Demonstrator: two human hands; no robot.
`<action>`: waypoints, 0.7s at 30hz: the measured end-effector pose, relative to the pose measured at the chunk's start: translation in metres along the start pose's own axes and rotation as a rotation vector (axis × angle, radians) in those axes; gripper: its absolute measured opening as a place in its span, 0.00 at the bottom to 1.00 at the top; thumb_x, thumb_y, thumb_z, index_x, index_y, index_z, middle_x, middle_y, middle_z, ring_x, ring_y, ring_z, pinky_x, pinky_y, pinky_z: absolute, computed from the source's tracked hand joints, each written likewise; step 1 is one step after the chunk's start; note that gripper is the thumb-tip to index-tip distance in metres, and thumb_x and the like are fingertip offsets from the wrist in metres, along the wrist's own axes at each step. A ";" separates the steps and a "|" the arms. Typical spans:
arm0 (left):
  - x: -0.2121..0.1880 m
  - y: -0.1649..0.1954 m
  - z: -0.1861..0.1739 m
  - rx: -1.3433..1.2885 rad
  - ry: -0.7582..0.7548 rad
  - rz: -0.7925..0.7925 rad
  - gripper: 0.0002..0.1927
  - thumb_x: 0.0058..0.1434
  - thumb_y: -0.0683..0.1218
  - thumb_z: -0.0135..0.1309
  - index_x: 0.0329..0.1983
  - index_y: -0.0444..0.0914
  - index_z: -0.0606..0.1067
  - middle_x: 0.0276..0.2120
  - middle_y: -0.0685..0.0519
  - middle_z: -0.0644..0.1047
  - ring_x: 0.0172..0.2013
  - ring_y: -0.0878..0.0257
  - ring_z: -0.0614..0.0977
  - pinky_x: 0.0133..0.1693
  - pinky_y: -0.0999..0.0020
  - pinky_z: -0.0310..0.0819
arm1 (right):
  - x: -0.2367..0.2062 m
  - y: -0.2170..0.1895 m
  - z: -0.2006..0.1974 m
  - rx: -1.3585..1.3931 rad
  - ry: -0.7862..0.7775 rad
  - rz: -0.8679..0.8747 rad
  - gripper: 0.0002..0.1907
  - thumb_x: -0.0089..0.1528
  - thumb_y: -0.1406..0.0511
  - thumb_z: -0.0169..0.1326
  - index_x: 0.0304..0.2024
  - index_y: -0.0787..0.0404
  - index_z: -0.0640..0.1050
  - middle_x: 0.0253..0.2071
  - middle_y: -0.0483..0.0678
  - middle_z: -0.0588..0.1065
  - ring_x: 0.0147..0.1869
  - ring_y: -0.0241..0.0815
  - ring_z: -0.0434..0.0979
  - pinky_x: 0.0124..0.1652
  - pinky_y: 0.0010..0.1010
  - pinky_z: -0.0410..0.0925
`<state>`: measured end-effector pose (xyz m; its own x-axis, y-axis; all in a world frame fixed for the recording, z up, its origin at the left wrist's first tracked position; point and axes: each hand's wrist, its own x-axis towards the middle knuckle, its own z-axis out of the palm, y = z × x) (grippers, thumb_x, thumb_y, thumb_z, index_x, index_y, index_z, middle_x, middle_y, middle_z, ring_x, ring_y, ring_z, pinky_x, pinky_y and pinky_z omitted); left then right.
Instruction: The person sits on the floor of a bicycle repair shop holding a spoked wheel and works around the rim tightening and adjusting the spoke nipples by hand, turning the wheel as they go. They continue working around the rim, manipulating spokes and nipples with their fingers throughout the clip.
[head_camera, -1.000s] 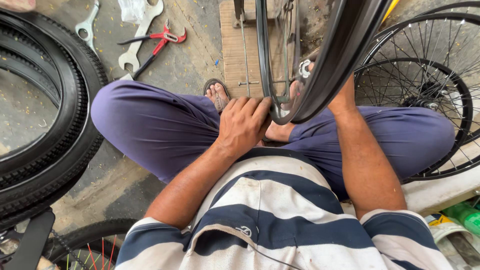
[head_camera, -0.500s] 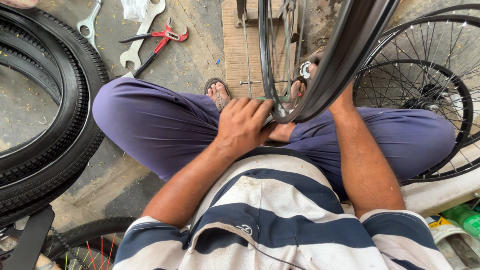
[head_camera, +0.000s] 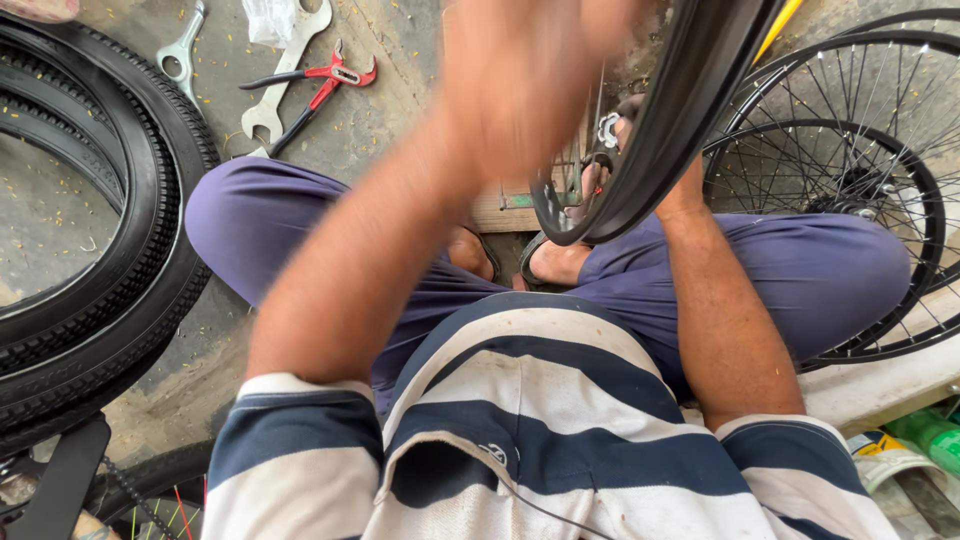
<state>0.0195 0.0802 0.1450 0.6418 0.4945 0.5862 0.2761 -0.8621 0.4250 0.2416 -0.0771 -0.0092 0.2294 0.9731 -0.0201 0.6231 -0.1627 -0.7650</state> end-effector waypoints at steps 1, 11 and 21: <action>-0.015 0.015 -0.003 -0.146 0.044 -0.029 0.13 0.65 0.46 0.52 0.51 0.39 0.77 0.33 0.47 0.77 0.34 0.47 0.78 0.38 0.51 0.68 | 0.000 0.000 0.000 -0.070 0.008 -0.047 0.10 0.67 0.67 0.60 0.50 0.64 0.79 0.45 0.52 0.78 0.48 0.48 0.78 0.50 0.38 0.71; -0.131 0.026 0.031 -0.251 -0.229 -1.009 0.14 0.67 0.53 0.53 0.45 0.38 0.77 0.43 0.42 0.83 0.44 0.47 0.83 0.46 0.55 0.75 | 0.001 0.007 0.002 -0.007 -0.021 0.019 0.09 0.67 0.70 0.59 0.49 0.64 0.78 0.42 0.50 0.78 0.46 0.43 0.79 0.48 0.36 0.72; -0.167 -0.036 0.068 -0.327 -0.749 -1.216 0.22 0.75 0.58 0.45 0.41 0.37 0.79 0.39 0.43 0.84 0.43 0.49 0.84 0.49 0.54 0.74 | 0.006 0.018 0.008 0.025 -0.064 0.100 0.09 0.67 0.70 0.58 0.49 0.65 0.77 0.41 0.49 0.78 0.44 0.39 0.79 0.45 0.32 0.72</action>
<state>-0.0490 0.0208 -0.0153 0.3788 0.6229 -0.6845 0.8019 0.1484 0.5788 0.2485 -0.0733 -0.0285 0.2413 0.9607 -0.1375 0.5802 -0.2563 -0.7731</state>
